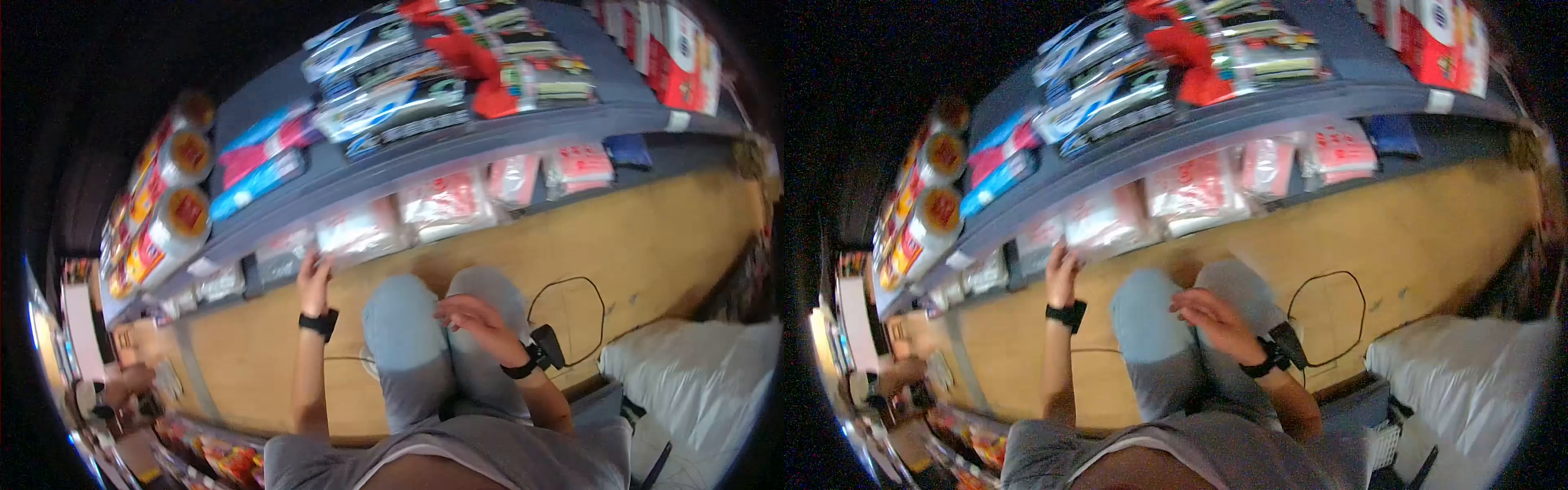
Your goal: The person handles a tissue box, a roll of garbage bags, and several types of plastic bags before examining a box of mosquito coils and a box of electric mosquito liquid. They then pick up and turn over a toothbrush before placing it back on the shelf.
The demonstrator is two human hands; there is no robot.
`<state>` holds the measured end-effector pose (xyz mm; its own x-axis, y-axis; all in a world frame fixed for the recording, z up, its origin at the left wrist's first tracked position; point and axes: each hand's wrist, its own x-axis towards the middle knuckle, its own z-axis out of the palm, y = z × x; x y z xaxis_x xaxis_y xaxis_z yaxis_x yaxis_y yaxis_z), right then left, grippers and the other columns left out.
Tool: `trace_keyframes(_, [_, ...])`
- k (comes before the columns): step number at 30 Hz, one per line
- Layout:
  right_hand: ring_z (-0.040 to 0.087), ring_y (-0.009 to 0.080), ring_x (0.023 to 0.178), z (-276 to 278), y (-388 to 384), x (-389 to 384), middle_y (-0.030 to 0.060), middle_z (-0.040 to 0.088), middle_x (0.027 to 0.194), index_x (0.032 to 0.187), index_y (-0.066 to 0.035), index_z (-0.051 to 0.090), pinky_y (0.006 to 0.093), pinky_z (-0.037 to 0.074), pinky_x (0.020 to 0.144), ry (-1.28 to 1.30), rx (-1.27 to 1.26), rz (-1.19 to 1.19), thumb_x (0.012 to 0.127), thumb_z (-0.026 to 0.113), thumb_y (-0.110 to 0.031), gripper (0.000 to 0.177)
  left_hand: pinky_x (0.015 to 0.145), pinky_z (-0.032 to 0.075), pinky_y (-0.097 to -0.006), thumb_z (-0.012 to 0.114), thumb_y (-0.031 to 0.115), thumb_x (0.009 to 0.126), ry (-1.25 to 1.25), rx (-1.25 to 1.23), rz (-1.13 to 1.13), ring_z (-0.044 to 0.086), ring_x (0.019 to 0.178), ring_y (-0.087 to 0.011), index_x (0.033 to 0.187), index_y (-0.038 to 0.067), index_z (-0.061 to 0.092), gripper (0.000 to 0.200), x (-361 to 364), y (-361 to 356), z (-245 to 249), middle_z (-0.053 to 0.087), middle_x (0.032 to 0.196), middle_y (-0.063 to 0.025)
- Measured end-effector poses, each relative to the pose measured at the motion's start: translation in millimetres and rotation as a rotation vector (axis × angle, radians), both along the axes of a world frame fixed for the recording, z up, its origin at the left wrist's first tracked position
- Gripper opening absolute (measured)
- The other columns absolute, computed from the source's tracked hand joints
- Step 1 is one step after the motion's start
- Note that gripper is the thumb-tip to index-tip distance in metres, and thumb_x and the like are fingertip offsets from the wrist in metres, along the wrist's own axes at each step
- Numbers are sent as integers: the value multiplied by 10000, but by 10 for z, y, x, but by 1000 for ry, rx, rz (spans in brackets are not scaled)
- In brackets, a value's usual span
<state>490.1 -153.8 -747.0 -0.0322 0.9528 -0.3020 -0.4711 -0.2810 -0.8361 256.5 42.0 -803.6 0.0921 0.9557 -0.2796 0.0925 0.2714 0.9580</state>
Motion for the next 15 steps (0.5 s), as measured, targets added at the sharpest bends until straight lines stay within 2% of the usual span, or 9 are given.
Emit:
trace_keyframes(1, [482, 132, 960, -17, 7, 29, 54, 520, 1008, 1078, -28, 466, 269, 386, 820, -16, 2, -48, 854, 446, -134, 249, 603, 368, -200, 530, 103, 789, 71, 77, 34, 426, 687, -65, 1116, 38, 462, 341, 5, -35, 12, 473, 886, 9])
trace_keyframes(3, [474, 120, 975, -45, 9, 100, 49, 519, 1005, 1086, -28, 462, 265, 379, 825, 40, 43, -55, 854, 449, -139, 257, 565, 339, -215, 571, 134, 763, 91, 168, 33, 380, 688, -64, 1067, 46, 477, 330, -82, -96, -65, 441, 894, -9])
trace_keyframes(5, [475, 110, 969, -88, -4, 245, 45, 519, 1003, 1084, -33, 464, 253, 385, 807, -7, 72, -138, 849, 461, -130, 254, 546, 317, -210, 545, 127, 777, 32, 193, 75, 358, 653, -65, 1066, 57, 454, 310, -5, -249, 8, 415, 810, 14])
trace_keyframes(9, [502, 104, 898, -234, 18, 674, 39, 521, 993, 1055, -33, 479, 231, 406, 751, -132, 104, -383, 831, 487, -105, 235, 537, 325, -206, 476, 131, 808, -90, 122, -207, 381, 627, -73, 1084, 51, 405, 296, 151, -473, 84, 405, 751, 8])
trace_keyframes(11, [486, 102, 910, -180, 101, 876, 42, 523, 1016, 1090, -36, 454, 242, 396, 734, -301, 208, -529, 845, 458, -118, 259, 542, 338, -206, 473, 146, 811, -111, 11, -315, 392, 625, -79, 1125, 35, 371, 348, 383, -568, 273, 418, 767, -4])
trace_keyframes(12, [485, 102, 911, -75, 160, 989, 40, 506, 1035, 1090, -29, 448, 240, 400, 735, -447, 237, -525, 841, 466, -114, 264, 566, 348, -204, 478, 168, 812, -81, -13, -377, 400, 633, -79, 1165, 27, 347, 402, 508, -609, 392, 430, 790, -8])
trace_keyframes(15, [485, 102, 903, 409, 316, 1132, 32, 497, 1028, 1072, -27, 462, 244, 405, 731, -531, 155, -597, 834, 479, -127, 259, 629, 357, -207, 479, 205, 811, 42, -147, -475, 423, 696, -83, 1167, 26, 379, 411, 679, -624, 563, 465, 855, -10])
